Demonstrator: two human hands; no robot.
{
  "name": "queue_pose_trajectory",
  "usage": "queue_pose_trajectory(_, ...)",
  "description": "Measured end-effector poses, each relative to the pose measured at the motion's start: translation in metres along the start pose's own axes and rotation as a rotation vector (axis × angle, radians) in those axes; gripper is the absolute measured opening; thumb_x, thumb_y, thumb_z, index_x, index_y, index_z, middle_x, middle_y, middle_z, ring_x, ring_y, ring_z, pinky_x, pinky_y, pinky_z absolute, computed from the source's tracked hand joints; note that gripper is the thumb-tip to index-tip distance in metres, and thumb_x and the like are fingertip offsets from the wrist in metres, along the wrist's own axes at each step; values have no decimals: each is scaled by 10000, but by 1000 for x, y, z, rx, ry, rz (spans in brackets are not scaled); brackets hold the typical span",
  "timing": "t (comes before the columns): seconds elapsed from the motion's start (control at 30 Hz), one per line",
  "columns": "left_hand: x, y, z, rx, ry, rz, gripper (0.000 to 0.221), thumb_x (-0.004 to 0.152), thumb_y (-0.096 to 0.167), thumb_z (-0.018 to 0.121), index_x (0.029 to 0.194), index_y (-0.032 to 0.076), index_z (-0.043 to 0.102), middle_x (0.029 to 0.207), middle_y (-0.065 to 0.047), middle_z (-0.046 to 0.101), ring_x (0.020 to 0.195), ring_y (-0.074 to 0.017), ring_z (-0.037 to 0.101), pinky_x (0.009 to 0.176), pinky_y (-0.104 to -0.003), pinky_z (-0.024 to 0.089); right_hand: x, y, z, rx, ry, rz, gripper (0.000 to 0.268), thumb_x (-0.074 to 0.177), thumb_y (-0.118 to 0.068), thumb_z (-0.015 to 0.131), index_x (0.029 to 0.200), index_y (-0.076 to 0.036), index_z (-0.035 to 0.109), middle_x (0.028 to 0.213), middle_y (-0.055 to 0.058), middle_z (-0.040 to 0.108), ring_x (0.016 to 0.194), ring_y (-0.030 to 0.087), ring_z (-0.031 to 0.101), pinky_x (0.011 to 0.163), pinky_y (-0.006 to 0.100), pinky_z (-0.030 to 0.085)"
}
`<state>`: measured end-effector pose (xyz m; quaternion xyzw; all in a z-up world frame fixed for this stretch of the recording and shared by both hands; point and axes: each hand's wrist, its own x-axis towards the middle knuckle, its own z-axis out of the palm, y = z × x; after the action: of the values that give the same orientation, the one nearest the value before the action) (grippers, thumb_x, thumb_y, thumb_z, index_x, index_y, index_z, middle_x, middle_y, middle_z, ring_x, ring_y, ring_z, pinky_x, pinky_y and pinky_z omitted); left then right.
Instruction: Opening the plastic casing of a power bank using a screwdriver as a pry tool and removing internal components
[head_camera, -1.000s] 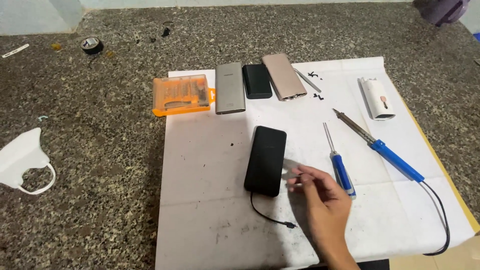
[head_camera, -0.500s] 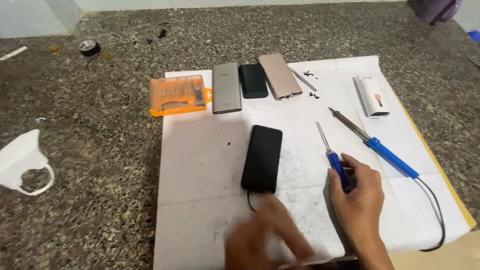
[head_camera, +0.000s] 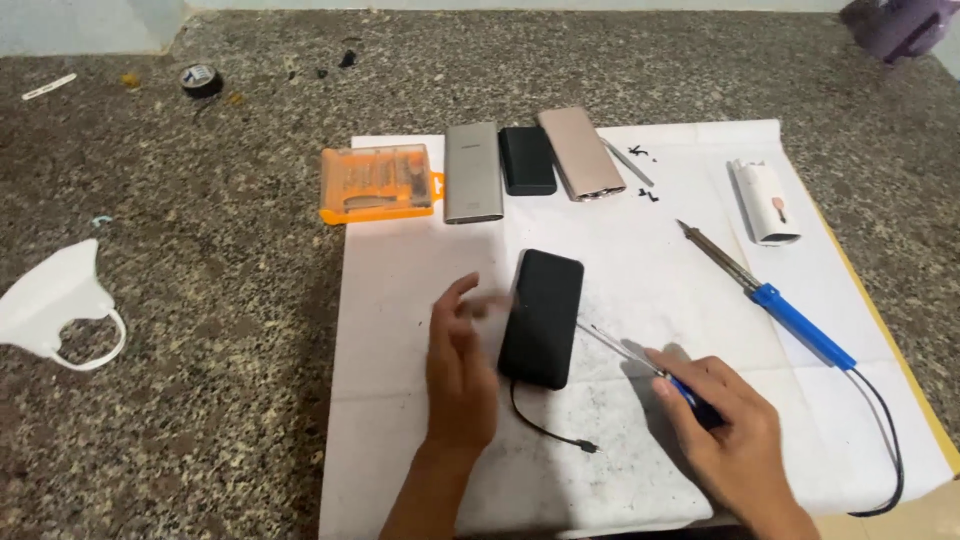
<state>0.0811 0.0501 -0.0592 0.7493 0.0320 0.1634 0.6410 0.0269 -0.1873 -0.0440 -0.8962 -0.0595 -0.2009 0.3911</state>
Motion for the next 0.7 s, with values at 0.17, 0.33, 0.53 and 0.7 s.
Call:
queue_pose_trajectory(0.17, 2, -1, 6, 328, -135, 299, 400, 1062, 217, 443, 1422, 68, 534, 1496, -96, 566, 1364, -300, 525, 1129, -475, 389, -1, 2, -18, -203, -199, 51, 293, 888, -302, 703, 1147, -277, 837, 756, -88, 606, 582, 85, 443, 568, 218, 366)
queue_pose_trajectory(0.33, -3, -19, 15, 533, -153, 401, 338, 1040, 218, 482, 1310, 150, 673, 1474, -21, 600, 1395, -249, 509, 1083, -434, 385, 5, 0, -29, -400, -289, -54, 282, 870, -384, 685, 1114, -390, 825, 849, -179, 705, 579, 31, 632, 538, 229, 461)
queue_pose_trajectory(0.53, -3, -23, 16, 559, -129, 447, 350, 1050, 218, 479, 1325, 130, 676, 1467, -46, 610, 1390, -258, 526, 1081, -423, 403, 9, -1, -30, -555, -320, -104, 252, 851, -450, 672, 1048, -442, 831, 879, -221, 724, 536, 60, 650, 402, 292, 436)
queue_pose_trajectory(0.7, -4, -18, 12, 510, -178, 437, 366, 1039, 201, 499, 1351, 78, 644, 1497, -93, 576, 1403, -251, 520, 1129, -428, 389, 16, -2, -32, -625, -336, -108, 243, 863, -477, 650, 1025, -462, 830, 806, -235, 687, 498, 79, 633, 416, 312, 430)
